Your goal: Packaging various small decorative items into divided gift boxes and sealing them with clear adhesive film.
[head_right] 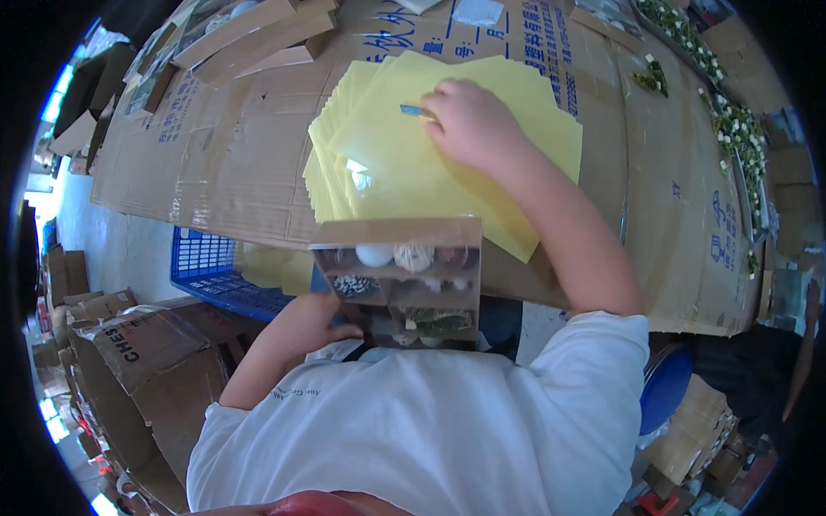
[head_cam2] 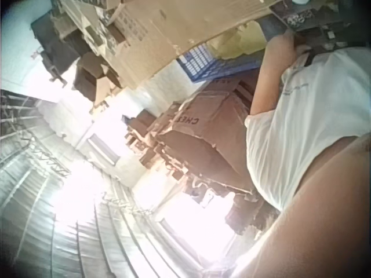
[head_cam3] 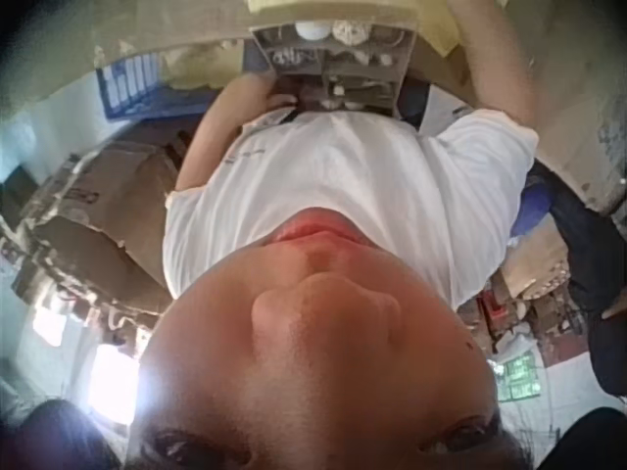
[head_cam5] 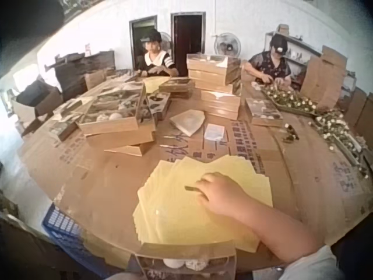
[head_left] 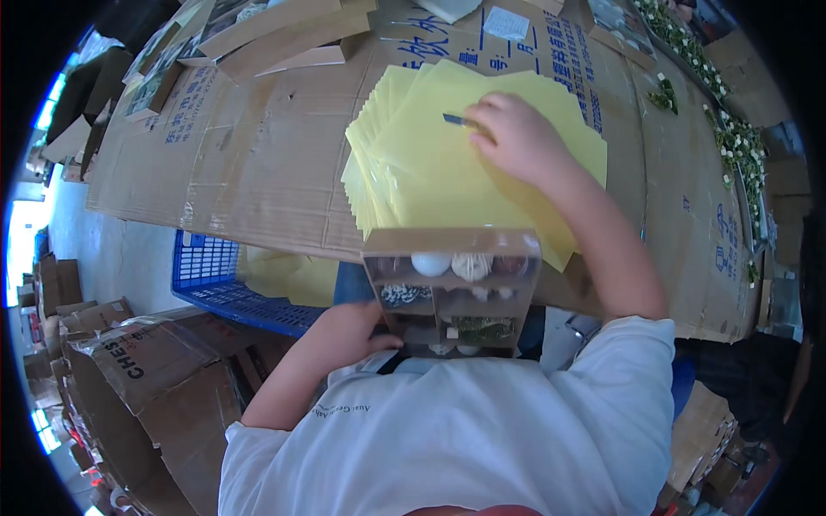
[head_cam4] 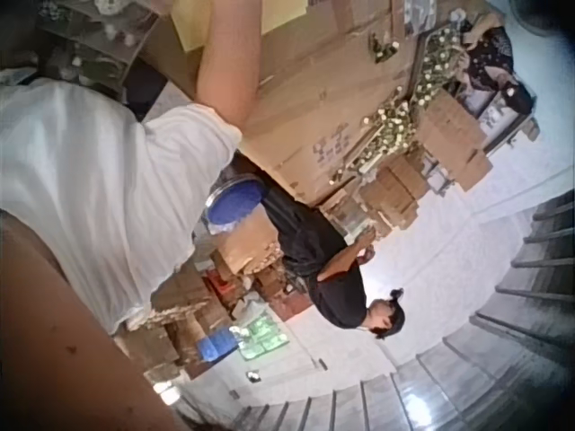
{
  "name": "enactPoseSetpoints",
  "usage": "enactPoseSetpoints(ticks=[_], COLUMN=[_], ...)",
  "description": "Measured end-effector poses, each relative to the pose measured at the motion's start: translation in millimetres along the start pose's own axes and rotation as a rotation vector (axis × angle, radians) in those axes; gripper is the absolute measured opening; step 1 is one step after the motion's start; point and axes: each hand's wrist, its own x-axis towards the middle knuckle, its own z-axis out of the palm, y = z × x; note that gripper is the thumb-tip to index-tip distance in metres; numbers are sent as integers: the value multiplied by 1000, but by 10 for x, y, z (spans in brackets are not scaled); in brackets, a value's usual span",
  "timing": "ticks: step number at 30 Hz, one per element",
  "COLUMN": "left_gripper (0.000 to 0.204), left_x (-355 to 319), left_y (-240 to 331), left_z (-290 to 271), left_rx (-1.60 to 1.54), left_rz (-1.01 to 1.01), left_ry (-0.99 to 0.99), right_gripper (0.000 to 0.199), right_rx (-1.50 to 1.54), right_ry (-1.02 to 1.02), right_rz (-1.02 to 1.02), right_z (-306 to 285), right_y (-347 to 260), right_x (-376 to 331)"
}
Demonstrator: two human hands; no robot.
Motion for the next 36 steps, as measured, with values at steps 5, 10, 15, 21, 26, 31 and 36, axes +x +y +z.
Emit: enactPoseSetpoints(ticks=[5,10,15,21,26,31,36], left_gripper=[26,18,26,38,57,72,59], left_x=[1,836,1922,1979,2067,1923,1264], left_y=[-113,297,224,181,202,259,628], left_z=[-596,-1304,-1414,-1398,-1530,-1650,-1643], left_rx=[-536,-211,257,544,634,438,175], left_rz=[202,325,458,449,253,339,659], left_ry=[169,890,970,854,807,1070,1016], right_gripper=[22,29,27,33,34,49,73], right_rx=[37,9,-66,-137,-120,-82,-1], right_ry=[-15,44,74,83,108,211,501], right_rz=[95,155,135,194,176,120,-16], right_z=[133,99,165,186,203,125,-22], right_y=[47,85,176,205,256,177,-30], right_x=[100,114,136,246,185,142,87])
